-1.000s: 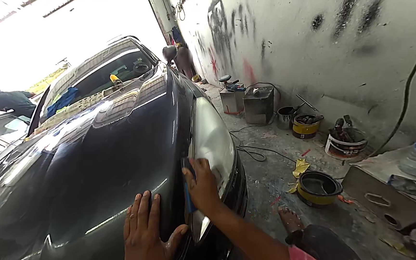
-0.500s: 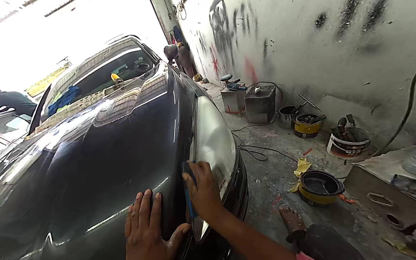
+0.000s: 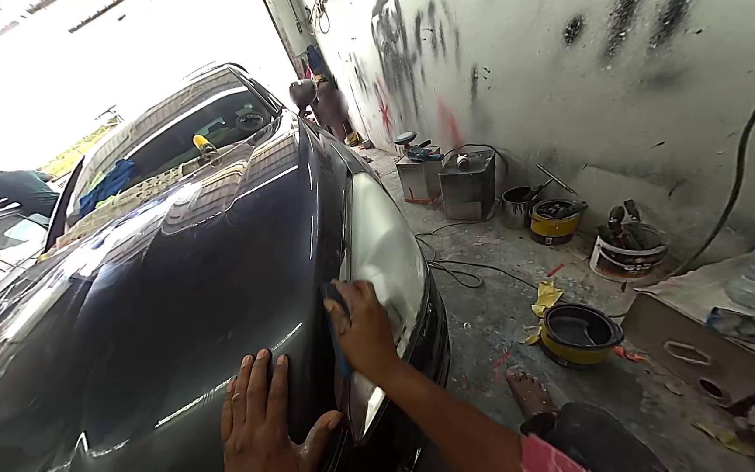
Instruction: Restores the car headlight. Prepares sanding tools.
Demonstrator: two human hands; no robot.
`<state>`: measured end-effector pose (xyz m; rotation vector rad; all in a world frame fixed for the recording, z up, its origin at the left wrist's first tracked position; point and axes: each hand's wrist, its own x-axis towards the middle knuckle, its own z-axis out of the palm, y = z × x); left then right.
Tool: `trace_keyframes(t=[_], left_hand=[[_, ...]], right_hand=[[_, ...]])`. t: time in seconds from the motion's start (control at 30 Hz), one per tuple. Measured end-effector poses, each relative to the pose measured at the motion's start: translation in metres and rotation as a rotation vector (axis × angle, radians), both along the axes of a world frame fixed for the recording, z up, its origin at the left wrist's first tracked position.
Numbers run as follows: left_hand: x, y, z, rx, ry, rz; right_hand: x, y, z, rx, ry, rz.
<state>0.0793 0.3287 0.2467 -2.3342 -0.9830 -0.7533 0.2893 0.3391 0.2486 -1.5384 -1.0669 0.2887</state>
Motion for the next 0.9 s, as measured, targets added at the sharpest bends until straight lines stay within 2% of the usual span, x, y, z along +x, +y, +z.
trace_keyframes(t=[0.13,0.33,0.43,0.53,0.73,0.9], left_hand=[[0.001,-0.001,0.0,-0.009,-0.008,0.007],[-0.001,-0.001,-0.001,0.001,-0.008,-0.008],[-0.001,-0.001,-0.001,0.002,-0.011,-0.002],[-0.001,-0.001,-0.001,-0.007,-0.016,-0.002],[-0.002,0.0,-0.001,-0.001,-0.01,-0.005],[-0.001,-0.001,-0.001,-0.009,-0.01,-0.003]], right_hand=[[0.032,0.036,0.02,-0.029,0.11,-0.036],[-0.014,-0.014,-0.008,0.005,0.02,0.008],[-0.003,0.0,0.0,0.016,0.025,-0.014],[0.021,0.028,0.015,-0.012,0.124,-0.064],[-0.008,-0.006,-0.006,-0.021,0.041,-0.021],[0.024,0.022,0.009,-0.007,0.107,-0.041]])
